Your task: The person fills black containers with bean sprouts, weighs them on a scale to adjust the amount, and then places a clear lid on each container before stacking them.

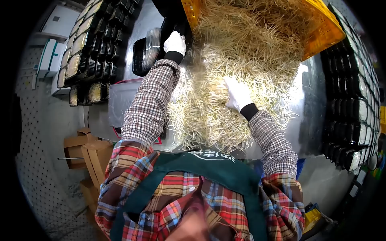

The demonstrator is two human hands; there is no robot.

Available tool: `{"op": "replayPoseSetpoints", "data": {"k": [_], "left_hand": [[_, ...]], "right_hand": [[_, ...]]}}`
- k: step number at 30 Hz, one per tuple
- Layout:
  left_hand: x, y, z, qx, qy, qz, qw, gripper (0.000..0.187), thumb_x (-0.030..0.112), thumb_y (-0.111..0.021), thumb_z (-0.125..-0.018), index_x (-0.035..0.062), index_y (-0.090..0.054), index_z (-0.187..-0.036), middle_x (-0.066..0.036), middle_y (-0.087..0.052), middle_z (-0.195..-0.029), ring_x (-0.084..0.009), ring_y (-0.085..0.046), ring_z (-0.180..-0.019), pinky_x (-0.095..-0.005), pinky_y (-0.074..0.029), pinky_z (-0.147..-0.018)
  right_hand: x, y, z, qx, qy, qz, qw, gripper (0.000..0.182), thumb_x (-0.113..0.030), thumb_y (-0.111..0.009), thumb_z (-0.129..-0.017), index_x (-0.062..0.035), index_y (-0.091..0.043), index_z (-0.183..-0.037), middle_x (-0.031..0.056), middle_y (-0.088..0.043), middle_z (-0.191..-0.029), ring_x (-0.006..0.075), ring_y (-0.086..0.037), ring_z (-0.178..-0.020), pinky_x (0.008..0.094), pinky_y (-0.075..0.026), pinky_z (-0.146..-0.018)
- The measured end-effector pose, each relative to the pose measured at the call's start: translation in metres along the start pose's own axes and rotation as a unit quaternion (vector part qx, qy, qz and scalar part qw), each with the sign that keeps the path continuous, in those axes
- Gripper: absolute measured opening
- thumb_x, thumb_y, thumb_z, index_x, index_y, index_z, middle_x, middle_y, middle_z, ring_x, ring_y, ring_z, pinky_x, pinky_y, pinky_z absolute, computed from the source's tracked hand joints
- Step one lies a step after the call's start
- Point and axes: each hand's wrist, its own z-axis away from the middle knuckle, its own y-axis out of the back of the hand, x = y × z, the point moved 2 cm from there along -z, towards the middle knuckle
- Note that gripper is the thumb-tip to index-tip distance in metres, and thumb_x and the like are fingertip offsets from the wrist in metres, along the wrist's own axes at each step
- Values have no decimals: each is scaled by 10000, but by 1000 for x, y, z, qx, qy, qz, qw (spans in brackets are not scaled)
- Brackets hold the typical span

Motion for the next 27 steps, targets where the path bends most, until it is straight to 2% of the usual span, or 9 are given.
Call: {"op": "replayPoseSetpoints", "data": {"k": [3,5,7,11,13,16,19,21,27], "left_hand": [[11,25,26,28,-8,4,1000,296,292,-663,-917,51,-615,-1082,-188,-712,-964,-379,-697,-936,-469,-550,-806],[11,51,77,67,-116,67,989,240,238,-653,-926,47,-617,-1067,-179,-708,-936,-375,-695,-900,-459,-547,-810],[3,62,132,67,-196,66,976,192,131,-661,-899,51,-616,-1068,-159,-697,-916,-353,-682,-888,-426,-546,-816],[-38,32,213,-50,-373,75,923,314,5,-689,-803,94,-639,-1100,-107,-673,-998,-308,-639,-981,-449,-468,-1018],[-77,-10,235,-95,-419,77,900,434,108,-737,-792,125,-628,-1211,-126,-621,-1293,-348,-516,-1299,-548,-314,-1147],[-67,18,259,-187,-373,51,908,849,374,-796,-779,177,-417,-1512,-191,-303,-1594,-353,-213,-1505,-543,-107,-1222],[-69,11,254,-95,-160,238,953,983,389,-791,-805,23,-264,-1549,-272,-270,-1577,-419,-218,-1484,-512,-180,-1216],[-84,-34,244,-11,-142,190,971,904,356,-769,-831,2,-307,-1522,-263,-314,-1554,-428,-275,-1449,-484,-205,-1210],[-104,-126,219,-201,-74,454,865,561,158,-567,-936,8,-429,-1459,-218,-503,-1426,-326,-488,-1302,-409,-383,-1114]], "right_hand": [[29,26,-8,-124,-72,-204,968,945,-207,-826,-641,-70,-386,-1466,174,-572,-1305,306,-595,-1150,445,-500,-1029],[51,46,11,-27,-84,-382,920,938,-177,-811,-698,-49,-346,-1503,133,-573,-1362,261,-572,-1232,407,-503,-1041],[63,73,30,8,-75,-614,786,882,-133,-799,-757,-37,-351,-1511,127,-553,-1407,223,-548,-1275,373,-481,-1063],[102,99,83,21,-215,-603,768,689,-132,-811,-800,-23,-508,-1409,84,-639,-1293,149,-606,-1159,288,-481,-1007],[124,94,101,23,-236,-581,779,565,-135,-808,-806,18,-593,-1306,87,-684,-1207,146,-632,-1104,292,-499,-975],[150,73,114,35,-238,-597,765,465,-94,-805,-801,46,-646,-1215,105,-719,-1126,147,-661,-1060,294,-514,-961],[154,77,112,31,-227,-573,787,503,-32,-812,-773,55,-625,-1232,124,-715,-1135,154,-670,-1056,303,-527,-954],[154,80,102,-18,-227,-564,794,636,4,-826,-743,49,-564,-1321,141,-683,-1220,161,-660,-1087,313,-537,-949],[40,141,53,-303,-75,-514,799,845,-99,-843,-769,-23,-404,-1487,139,-614,-1345,164,-634,-1113,330,-531,-962]]}}
